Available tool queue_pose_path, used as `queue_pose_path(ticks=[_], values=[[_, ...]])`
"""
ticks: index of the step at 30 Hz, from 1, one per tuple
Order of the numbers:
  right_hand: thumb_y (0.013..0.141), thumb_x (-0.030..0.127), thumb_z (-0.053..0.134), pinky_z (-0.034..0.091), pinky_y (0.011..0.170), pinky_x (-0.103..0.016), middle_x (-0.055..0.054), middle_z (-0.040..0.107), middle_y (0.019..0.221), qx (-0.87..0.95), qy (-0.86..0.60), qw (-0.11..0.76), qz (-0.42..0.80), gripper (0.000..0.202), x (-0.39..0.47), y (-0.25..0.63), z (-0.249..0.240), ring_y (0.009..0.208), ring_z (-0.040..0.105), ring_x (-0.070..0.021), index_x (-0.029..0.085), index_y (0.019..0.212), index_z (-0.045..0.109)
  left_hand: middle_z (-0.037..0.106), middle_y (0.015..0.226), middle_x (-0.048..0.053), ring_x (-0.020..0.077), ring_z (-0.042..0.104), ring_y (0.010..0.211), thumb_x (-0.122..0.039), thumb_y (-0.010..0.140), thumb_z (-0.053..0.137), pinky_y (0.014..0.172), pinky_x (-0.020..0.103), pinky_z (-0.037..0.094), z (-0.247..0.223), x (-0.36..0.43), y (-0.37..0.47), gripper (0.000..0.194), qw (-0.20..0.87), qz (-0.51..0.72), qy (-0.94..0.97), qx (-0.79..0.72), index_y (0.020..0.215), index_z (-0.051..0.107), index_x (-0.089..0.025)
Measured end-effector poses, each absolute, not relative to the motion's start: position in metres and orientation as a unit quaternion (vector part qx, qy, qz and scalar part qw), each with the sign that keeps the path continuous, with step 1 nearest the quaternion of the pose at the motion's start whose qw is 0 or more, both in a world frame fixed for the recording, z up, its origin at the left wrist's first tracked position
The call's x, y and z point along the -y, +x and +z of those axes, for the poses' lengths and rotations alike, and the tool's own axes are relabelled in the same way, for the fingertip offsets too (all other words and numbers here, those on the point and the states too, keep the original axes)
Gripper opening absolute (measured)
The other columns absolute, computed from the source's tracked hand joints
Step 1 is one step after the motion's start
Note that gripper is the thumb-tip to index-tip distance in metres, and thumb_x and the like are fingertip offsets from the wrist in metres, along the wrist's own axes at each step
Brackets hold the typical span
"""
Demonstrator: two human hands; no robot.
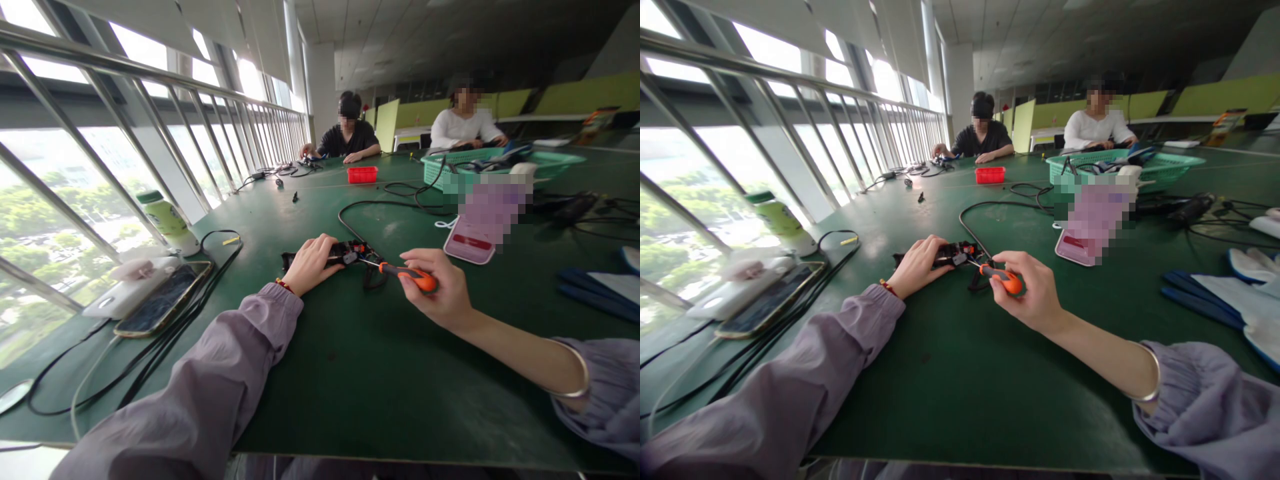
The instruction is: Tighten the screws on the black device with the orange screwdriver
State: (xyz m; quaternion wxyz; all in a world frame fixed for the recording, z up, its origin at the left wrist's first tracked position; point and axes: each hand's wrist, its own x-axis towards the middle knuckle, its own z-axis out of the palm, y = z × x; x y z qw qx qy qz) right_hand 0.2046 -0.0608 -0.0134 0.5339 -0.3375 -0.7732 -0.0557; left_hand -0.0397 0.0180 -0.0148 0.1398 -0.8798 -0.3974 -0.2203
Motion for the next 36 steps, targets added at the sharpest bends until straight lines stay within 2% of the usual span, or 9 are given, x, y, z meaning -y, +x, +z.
queue_pose_path(ticks=[3,5,10,15,17,22,28,33,36], values=[[0.074,0.019,0.056,0.051,0.066,-0.03,-0.005,0.061,0.087,0.769,-0.307,0.557,-0.07,0.036,0.0594,0.2044,-0.0141,0.073,0.062,-0.0182,0.022,0.108,0.047,0.057,0.103,0.008,0.0213,0.057,0.095,-0.039,0.083,0.052,0.087,0.034,0.04,-0.0166,-0.018,-0.0377,0.038,0.141,-0.223,-0.874,0.407,0.111,0.042,-0.016],[0.074,0.019,0.056,0.051,0.067,-0.031,-0.005,0.061,0.089,0.771,-0.3,0.556,-0.077,0.036,0.0588,0.2049,-0.0145,0.075,0.062,-0.0185,0.022,0.109,0.047,0.059,0.1,0.008,0.0211,0.059,0.093,-0.037,0.082,0.053,0.087,0.034,0.041,-0.0171,-0.0174,-0.0359,0.039,0.137,-0.222,-0.872,0.414,0.112,0.041,-0.015],[0.077,0.021,0.056,0.048,0.056,-0.028,0.003,0.057,0.061,0.783,-0.317,0.526,-0.096,0.018,0.0583,0.2057,-0.0138,0.054,0.057,-0.0143,0.022,0.095,0.052,0.062,0.097,0.007,0.0219,0.061,0.092,-0.037,0.08,0.054,0.082,0.033,0.043,-0.0155,-0.0151,-0.0327,0.04,0.128,-0.215,-0.866,0.432,0.111,0.041,-0.016],[0.073,0.017,0.057,0.051,0.063,-0.031,-0.005,0.062,0.088,0.776,-0.264,0.562,-0.11,0.035,0.0566,0.2039,-0.0119,0.074,0.062,-0.0185,0.021,0.107,0.049,0.063,0.097,0.007,0.023,0.061,0.091,-0.039,0.081,0.053,0.078,0.034,0.044,-0.0156,-0.0144,-0.0317,0.037,0.12,-0.223,-0.859,0.445,0.109,0.041,-0.017],[0.072,0.017,0.058,0.052,0.063,-0.032,-0.006,0.062,0.087,0.782,-0.248,0.559,-0.121,0.037,0.0566,0.2035,-0.011,0.075,0.061,-0.0193,0.021,0.108,0.048,0.063,0.097,0.007,0.0231,0.061,0.092,-0.039,0.082,0.053,0.077,0.033,0.045,-0.0161,-0.0142,-0.0315,0.037,0.118,-0.225,-0.857,0.448,0.109,0.04,-0.017],[0.074,0.021,0.059,0.052,0.061,-0.029,-0.002,0.063,0.079,0.807,-0.254,0.514,-0.141,0.024,0.0576,0.2044,-0.0102,0.065,0.059,-0.0157,0.022,0.097,0.052,0.063,0.098,0.008,0.0231,0.061,0.092,-0.039,0.082,0.053,0.077,0.033,0.045,-0.016,-0.0138,-0.0309,0.037,0.123,-0.222,-0.857,0.449,0.109,0.04,-0.017],[0.072,0.018,0.058,0.052,0.063,-0.033,-0.005,0.061,0.084,0.789,-0.244,0.544,-0.15,0.037,0.0556,0.2055,-0.0128,0.075,0.061,-0.0196,0.021,0.107,0.048,0.063,0.096,0.007,0.0229,0.061,0.092,-0.038,0.082,0.053,0.077,0.033,0.045,-0.0154,-0.0139,-0.0304,0.037,0.123,-0.217,-0.857,0.451,0.109,0.04,-0.017],[0.073,0.019,0.058,0.052,0.067,-0.034,-0.001,0.063,0.075,0.814,-0.238,0.505,-0.158,0.026,0.0567,0.2037,-0.0105,0.066,0.06,-0.0174,0.023,0.098,0.051,0.063,0.097,0.007,0.0227,0.061,0.092,-0.038,0.082,0.054,0.077,0.033,0.045,-0.0148,-0.0137,-0.0307,0.037,0.122,-0.218,-0.857,0.451,0.109,0.04,-0.017],[0.073,0.02,0.058,0.052,0.064,-0.033,-0.002,0.063,0.078,0.806,-0.247,0.515,-0.154,0.028,0.0561,0.2038,-0.011,0.067,0.06,-0.0172,0.022,0.1,0.051,0.063,0.098,0.007,0.0229,0.061,0.093,-0.038,0.082,0.053,0.077,0.033,0.045,-0.0146,-0.0138,-0.0309,0.037,0.123,-0.217,-0.857,0.45,0.109,0.04,-0.017]])
